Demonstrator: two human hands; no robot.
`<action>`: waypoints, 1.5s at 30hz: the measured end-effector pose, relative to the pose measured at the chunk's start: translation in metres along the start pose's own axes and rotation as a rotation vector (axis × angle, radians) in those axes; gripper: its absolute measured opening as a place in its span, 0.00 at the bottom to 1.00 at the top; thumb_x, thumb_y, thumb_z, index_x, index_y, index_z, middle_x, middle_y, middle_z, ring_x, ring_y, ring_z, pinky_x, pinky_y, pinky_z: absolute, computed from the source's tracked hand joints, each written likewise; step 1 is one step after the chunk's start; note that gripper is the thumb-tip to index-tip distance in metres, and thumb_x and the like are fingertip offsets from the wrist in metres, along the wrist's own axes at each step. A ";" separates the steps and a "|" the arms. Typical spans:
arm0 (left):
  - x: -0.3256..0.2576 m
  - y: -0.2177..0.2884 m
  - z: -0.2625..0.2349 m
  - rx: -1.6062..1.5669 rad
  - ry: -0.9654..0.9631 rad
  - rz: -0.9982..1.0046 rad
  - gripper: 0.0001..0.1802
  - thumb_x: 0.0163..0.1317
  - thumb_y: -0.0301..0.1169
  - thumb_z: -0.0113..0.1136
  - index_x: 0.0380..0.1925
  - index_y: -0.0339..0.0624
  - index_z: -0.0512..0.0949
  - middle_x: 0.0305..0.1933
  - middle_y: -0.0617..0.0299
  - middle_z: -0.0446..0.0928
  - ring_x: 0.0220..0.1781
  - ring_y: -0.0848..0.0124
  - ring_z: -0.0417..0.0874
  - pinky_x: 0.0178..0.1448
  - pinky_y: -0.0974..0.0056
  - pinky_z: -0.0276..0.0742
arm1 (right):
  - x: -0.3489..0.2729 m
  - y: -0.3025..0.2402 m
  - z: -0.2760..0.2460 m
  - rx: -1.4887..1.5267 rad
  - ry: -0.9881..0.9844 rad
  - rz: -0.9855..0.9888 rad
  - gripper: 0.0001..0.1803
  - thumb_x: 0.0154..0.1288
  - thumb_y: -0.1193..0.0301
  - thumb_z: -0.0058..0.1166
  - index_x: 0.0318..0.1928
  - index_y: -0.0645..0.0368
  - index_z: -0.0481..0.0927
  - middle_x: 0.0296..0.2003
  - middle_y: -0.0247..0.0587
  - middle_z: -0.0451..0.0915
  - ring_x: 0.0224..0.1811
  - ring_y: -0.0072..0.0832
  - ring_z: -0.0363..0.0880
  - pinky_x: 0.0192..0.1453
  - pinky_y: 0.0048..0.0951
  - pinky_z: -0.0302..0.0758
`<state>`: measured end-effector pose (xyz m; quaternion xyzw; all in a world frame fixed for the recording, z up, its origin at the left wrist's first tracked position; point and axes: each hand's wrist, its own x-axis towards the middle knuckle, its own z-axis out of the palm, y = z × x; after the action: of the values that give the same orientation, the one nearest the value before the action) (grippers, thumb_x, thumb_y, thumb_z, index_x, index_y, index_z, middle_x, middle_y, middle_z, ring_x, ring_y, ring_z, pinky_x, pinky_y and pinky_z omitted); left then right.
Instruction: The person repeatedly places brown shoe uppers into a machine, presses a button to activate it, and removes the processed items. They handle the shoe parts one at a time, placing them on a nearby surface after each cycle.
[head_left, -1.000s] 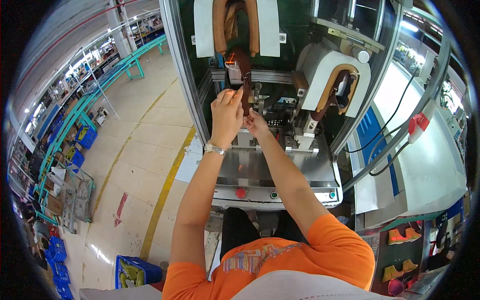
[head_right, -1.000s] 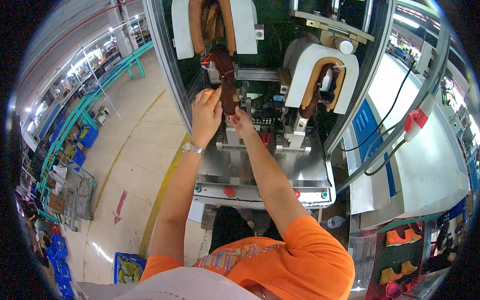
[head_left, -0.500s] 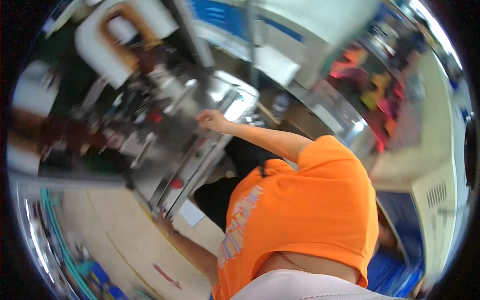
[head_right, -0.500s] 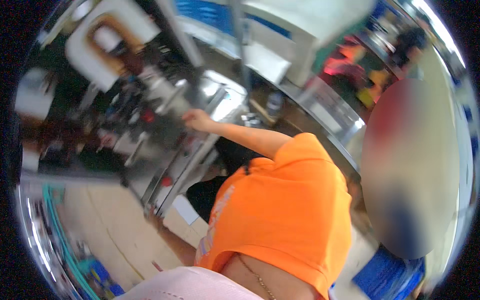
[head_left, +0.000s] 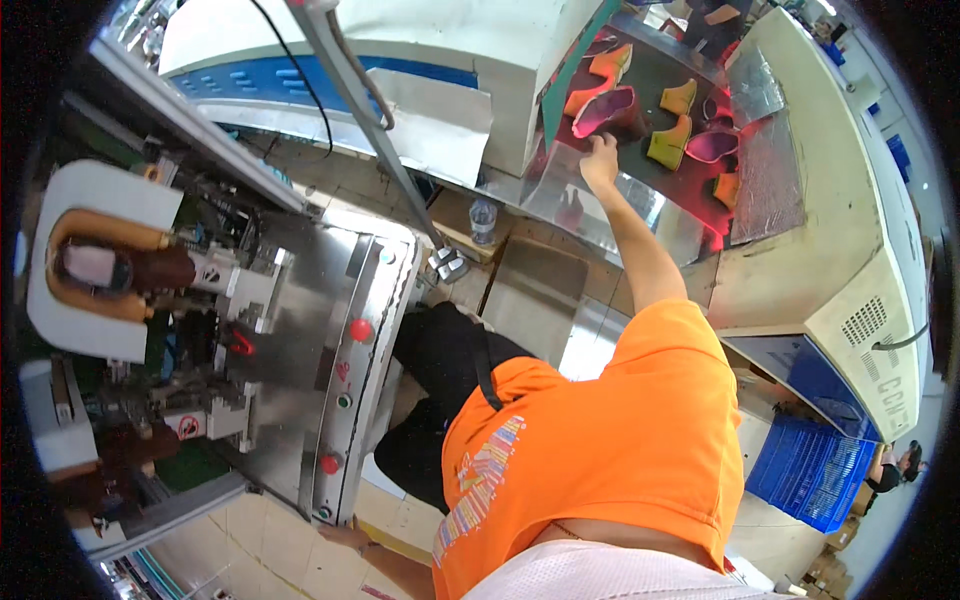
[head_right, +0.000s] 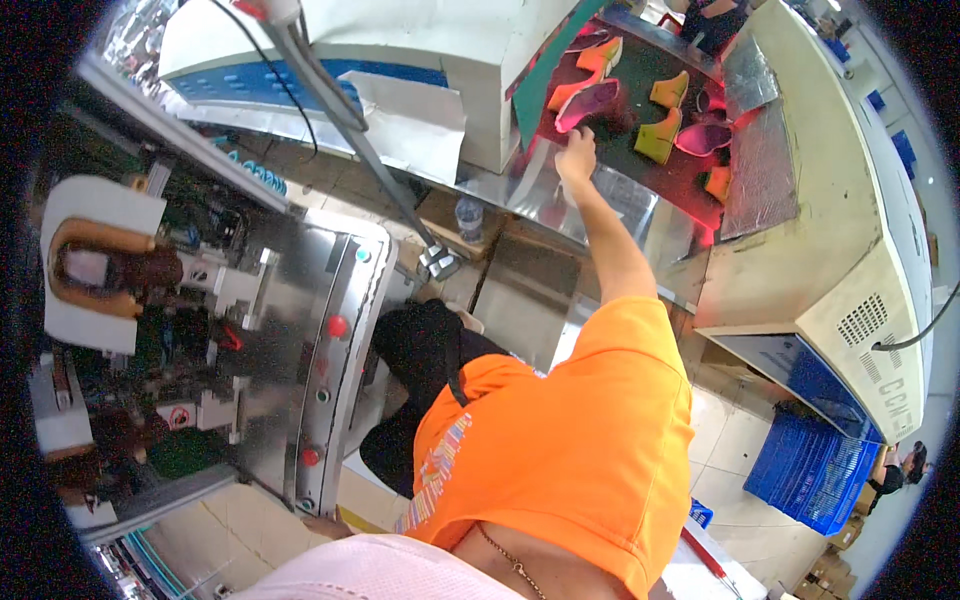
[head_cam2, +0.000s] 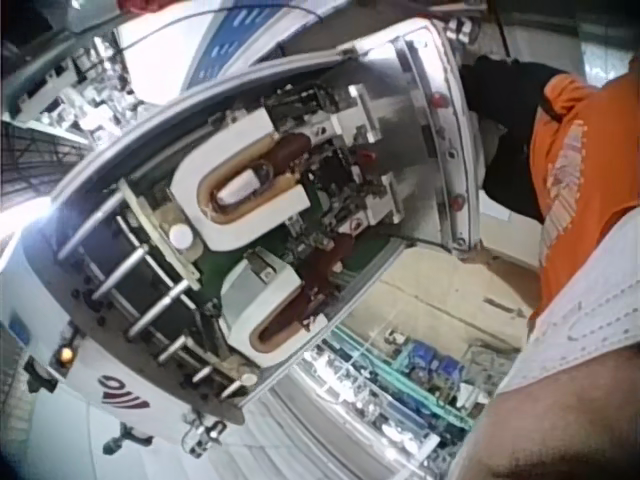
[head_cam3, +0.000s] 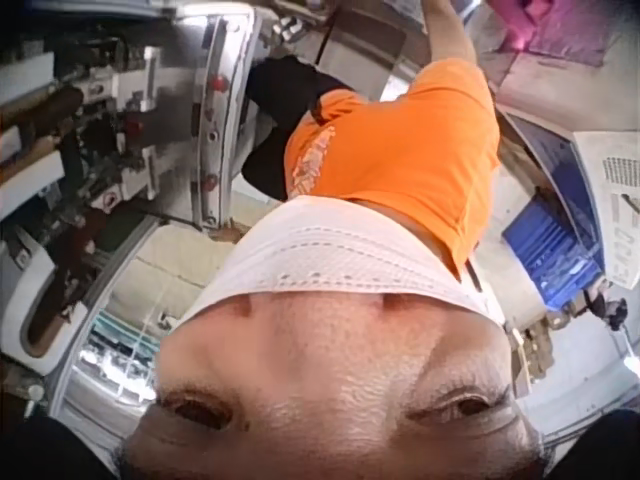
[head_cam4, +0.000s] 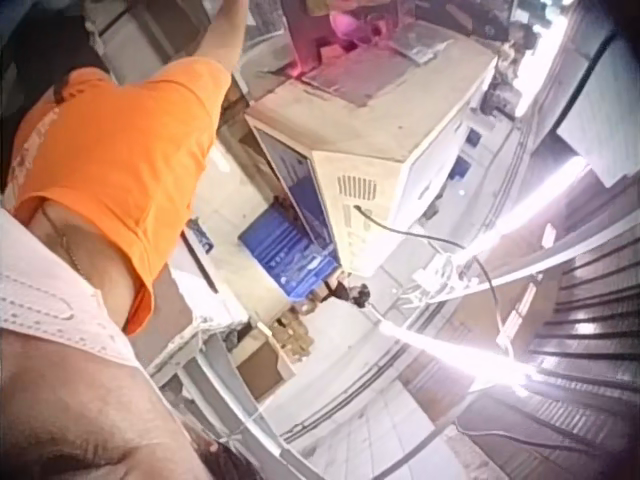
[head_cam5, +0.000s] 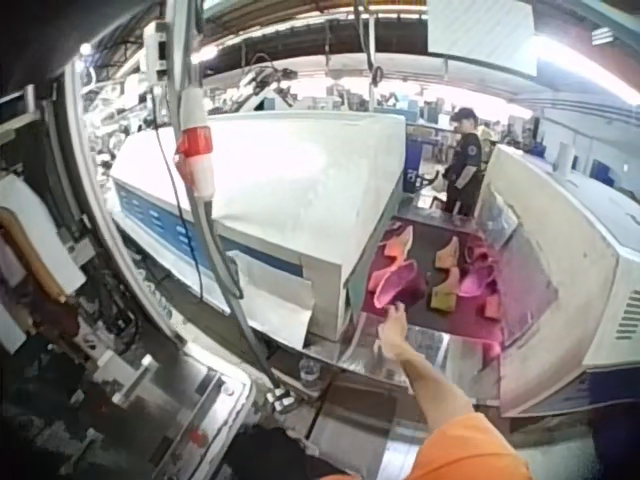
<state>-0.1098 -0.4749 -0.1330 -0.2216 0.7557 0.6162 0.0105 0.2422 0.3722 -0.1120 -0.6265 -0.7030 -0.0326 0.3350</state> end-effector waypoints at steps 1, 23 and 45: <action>0.001 0.004 0.000 -0.051 0.002 -0.029 0.40 0.56 0.42 0.56 0.65 0.48 0.49 0.65 0.51 0.52 0.64 0.50 0.61 0.54 0.46 0.73 | 0.015 0.006 0.002 -0.183 -0.128 -0.104 0.15 0.52 0.72 0.48 0.43 0.53 0.79 0.50 0.43 0.69 0.52 0.38 0.68 0.52 0.43 0.67; 0.032 -0.021 -0.035 -0.382 -0.130 -0.192 0.39 0.54 0.38 0.59 0.62 0.38 0.53 0.61 0.50 0.60 0.60 0.54 0.68 0.56 0.46 0.73 | 0.129 0.002 -0.183 0.055 -0.253 -0.364 0.12 0.56 0.69 0.52 0.40 0.60 0.78 0.43 0.43 0.76 0.45 0.44 0.75 0.47 0.37 0.71; -0.138 0.053 0.125 0.884 -0.043 1.016 0.32 0.58 0.35 0.56 0.63 0.45 0.60 0.71 0.53 0.50 0.73 0.54 0.48 0.70 0.41 0.40 | -0.232 -0.349 -0.134 1.752 -1.575 0.872 0.26 0.66 0.75 0.39 0.63 0.72 0.54 0.59 0.55 0.61 0.64 0.41 0.60 0.67 0.42 0.62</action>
<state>-0.0362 -0.3065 -0.0740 0.1989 0.9468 0.1817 -0.1760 -0.0174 0.0364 0.0039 -0.2233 -0.2320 0.9402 0.1108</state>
